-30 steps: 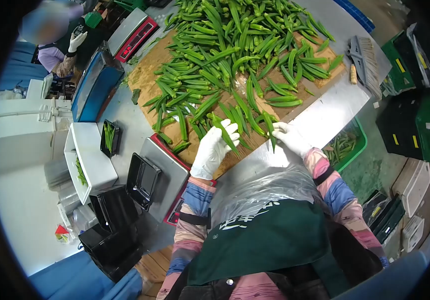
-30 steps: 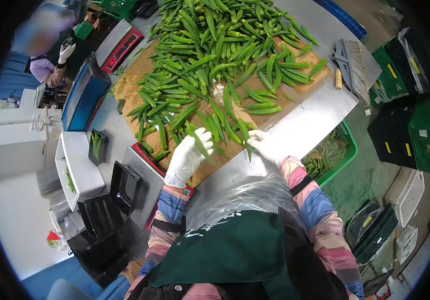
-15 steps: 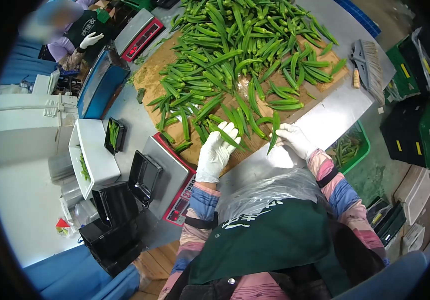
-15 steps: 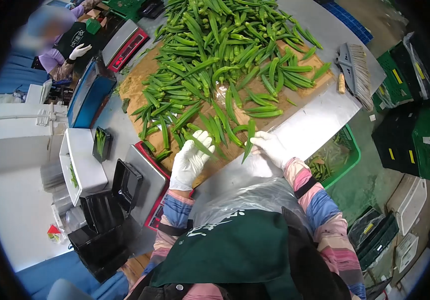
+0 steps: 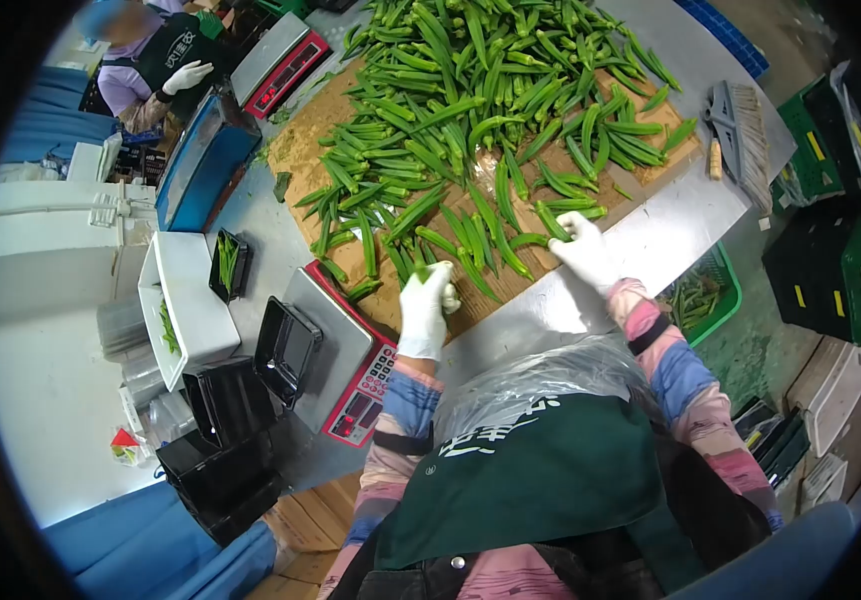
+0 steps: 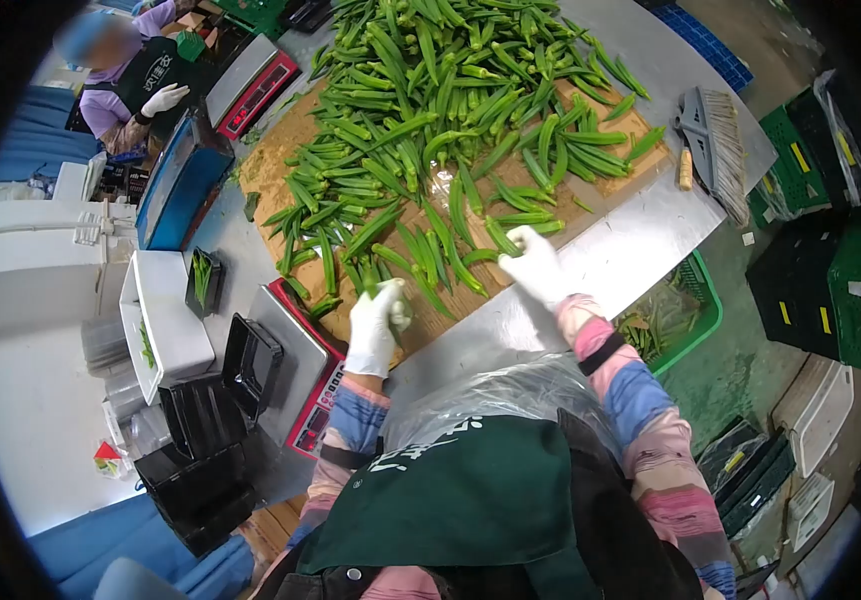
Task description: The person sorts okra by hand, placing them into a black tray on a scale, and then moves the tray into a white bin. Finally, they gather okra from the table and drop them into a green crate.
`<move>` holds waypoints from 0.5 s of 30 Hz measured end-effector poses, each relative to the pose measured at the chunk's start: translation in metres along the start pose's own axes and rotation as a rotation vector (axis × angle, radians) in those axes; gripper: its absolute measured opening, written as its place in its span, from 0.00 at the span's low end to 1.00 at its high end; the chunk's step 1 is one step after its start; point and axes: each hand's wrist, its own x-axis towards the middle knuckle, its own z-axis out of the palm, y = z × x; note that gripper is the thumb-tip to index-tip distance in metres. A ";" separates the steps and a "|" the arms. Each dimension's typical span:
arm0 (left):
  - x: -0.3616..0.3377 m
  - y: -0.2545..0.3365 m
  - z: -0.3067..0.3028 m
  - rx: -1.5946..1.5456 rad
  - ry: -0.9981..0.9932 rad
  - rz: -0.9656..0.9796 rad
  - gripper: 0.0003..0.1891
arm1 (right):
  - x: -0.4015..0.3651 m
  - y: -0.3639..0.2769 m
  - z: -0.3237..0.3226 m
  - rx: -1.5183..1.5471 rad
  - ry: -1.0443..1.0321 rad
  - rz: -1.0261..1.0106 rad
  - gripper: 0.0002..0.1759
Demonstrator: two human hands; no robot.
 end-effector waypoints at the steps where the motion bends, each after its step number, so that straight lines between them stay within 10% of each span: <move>1: 0.003 -0.008 0.010 0.128 0.038 0.001 0.16 | 0.000 -0.010 0.008 -0.112 0.034 -0.057 0.15; 5: 0.009 -0.040 0.044 0.977 0.295 0.159 0.23 | 0.011 0.010 0.030 -0.601 -0.046 -0.022 0.21; 15: -0.002 -0.014 -0.030 0.276 -0.030 0.051 0.13 | -0.072 0.070 -0.158 -0.409 0.164 0.208 0.23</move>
